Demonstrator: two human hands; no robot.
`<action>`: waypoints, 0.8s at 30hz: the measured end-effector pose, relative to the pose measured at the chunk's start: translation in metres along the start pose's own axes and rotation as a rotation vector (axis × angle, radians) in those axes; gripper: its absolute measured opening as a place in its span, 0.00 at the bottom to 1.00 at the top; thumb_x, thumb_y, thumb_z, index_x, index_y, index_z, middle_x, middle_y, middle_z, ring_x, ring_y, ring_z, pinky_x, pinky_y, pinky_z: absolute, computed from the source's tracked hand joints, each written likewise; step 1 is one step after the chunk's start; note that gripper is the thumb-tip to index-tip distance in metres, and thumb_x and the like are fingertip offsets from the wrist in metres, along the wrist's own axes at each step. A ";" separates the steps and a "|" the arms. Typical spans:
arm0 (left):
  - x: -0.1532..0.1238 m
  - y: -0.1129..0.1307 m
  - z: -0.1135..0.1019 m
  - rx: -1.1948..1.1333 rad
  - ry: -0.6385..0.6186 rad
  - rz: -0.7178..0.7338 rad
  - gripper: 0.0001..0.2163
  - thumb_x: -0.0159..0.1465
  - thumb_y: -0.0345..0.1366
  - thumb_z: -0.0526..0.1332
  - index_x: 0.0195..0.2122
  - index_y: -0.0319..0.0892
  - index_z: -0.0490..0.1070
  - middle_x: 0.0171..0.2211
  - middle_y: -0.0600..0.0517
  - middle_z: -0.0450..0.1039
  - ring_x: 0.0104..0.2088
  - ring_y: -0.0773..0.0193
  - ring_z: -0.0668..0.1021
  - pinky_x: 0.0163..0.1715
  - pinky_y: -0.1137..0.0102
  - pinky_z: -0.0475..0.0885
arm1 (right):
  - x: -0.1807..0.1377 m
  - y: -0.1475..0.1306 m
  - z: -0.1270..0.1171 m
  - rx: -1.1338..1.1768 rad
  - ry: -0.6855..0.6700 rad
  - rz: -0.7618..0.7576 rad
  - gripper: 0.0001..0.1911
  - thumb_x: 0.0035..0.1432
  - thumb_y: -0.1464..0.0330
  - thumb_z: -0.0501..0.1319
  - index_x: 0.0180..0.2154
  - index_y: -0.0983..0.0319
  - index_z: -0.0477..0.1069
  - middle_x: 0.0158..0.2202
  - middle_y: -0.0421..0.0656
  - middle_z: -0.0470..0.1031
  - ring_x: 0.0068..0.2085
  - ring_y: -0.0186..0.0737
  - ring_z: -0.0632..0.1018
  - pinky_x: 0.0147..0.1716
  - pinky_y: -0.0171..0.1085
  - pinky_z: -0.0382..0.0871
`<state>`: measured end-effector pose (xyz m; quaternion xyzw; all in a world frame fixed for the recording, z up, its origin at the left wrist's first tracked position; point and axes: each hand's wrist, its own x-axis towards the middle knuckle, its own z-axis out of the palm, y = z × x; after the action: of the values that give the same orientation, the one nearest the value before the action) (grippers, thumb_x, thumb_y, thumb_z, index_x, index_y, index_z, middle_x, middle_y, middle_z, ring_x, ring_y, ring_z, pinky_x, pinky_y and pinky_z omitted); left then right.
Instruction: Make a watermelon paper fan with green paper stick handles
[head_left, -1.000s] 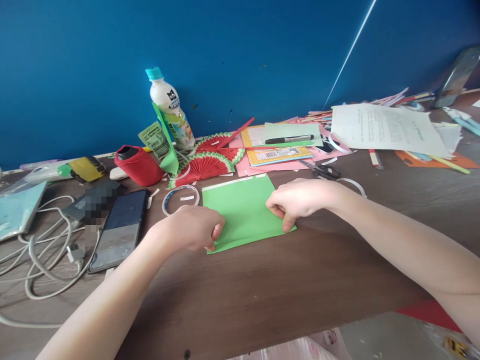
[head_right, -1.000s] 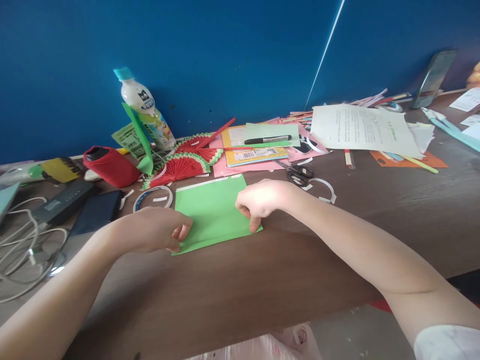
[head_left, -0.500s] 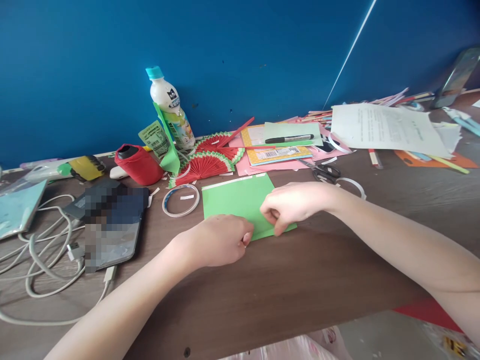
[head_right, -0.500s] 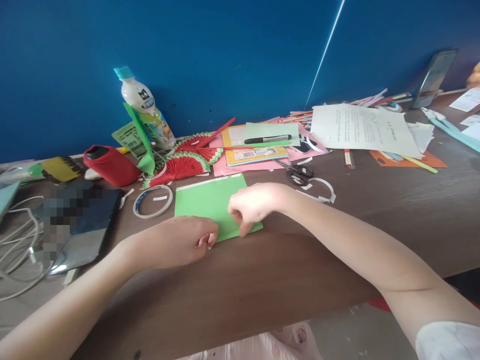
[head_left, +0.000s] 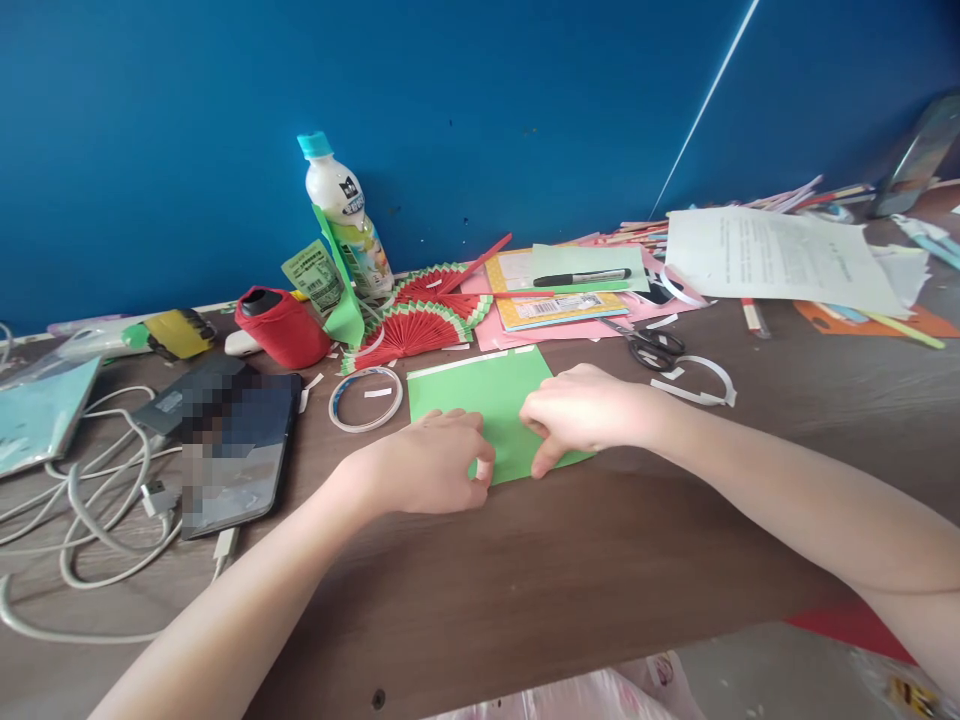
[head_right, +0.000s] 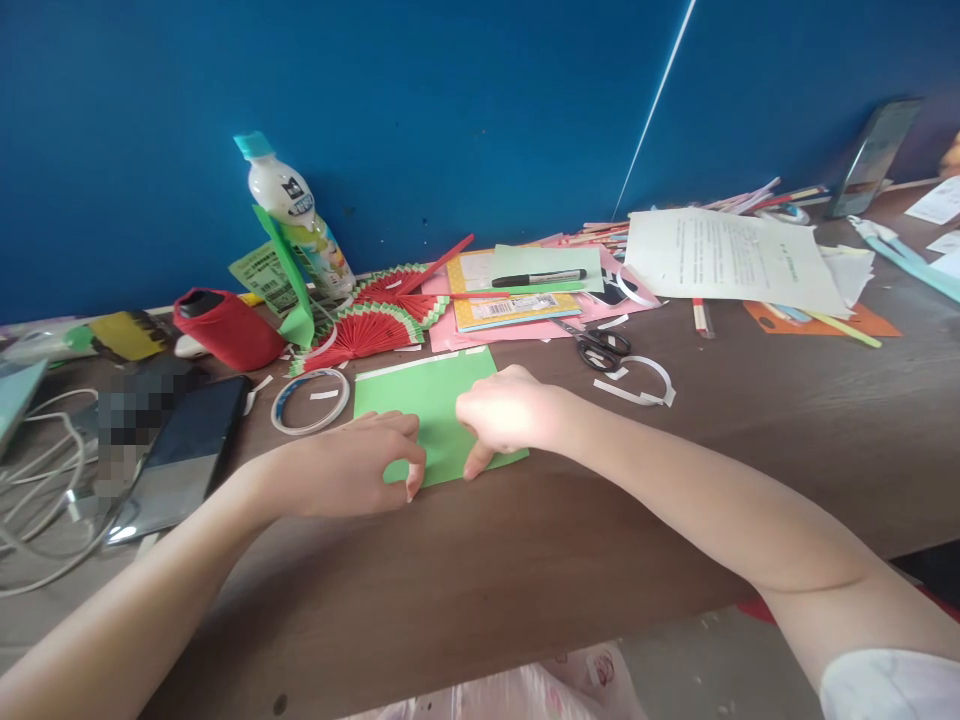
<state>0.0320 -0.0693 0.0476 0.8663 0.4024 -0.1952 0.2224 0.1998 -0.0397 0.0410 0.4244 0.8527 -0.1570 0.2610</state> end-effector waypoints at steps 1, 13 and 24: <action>-0.001 -0.001 -0.001 0.004 -0.002 -0.009 0.09 0.55 0.36 0.53 0.29 0.47 0.73 0.35 0.50 0.67 0.40 0.59 0.70 0.42 0.65 0.64 | -0.002 0.003 -0.002 -0.010 -0.027 0.026 0.21 0.46 0.49 0.59 0.23 0.60 0.64 0.17 0.37 0.63 0.24 0.36 0.68 0.25 0.34 0.51; -0.006 -0.011 -0.003 0.022 -0.177 -0.267 0.10 0.48 0.42 0.55 0.15 0.43 0.67 0.17 0.52 0.67 0.19 0.64 0.67 0.21 0.69 0.58 | -0.003 0.028 -0.001 -0.017 -0.094 0.076 0.18 0.41 0.53 0.61 0.25 0.60 0.63 0.21 0.37 0.62 0.24 0.35 0.65 0.23 0.34 0.50; 0.003 -0.016 0.004 -0.078 0.031 -0.102 0.04 0.54 0.38 0.55 0.29 0.46 0.66 0.29 0.56 0.71 0.28 0.65 0.70 0.26 0.72 0.58 | -0.006 0.025 0.000 0.204 -0.139 -0.139 0.06 0.46 0.68 0.58 0.29 0.60 0.62 0.28 0.38 0.66 0.27 0.34 0.67 0.21 0.32 0.52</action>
<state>0.0206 -0.0603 0.0388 0.8383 0.4566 -0.1770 0.2396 0.2234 -0.0288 0.0435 0.3768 0.8396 -0.2896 0.2632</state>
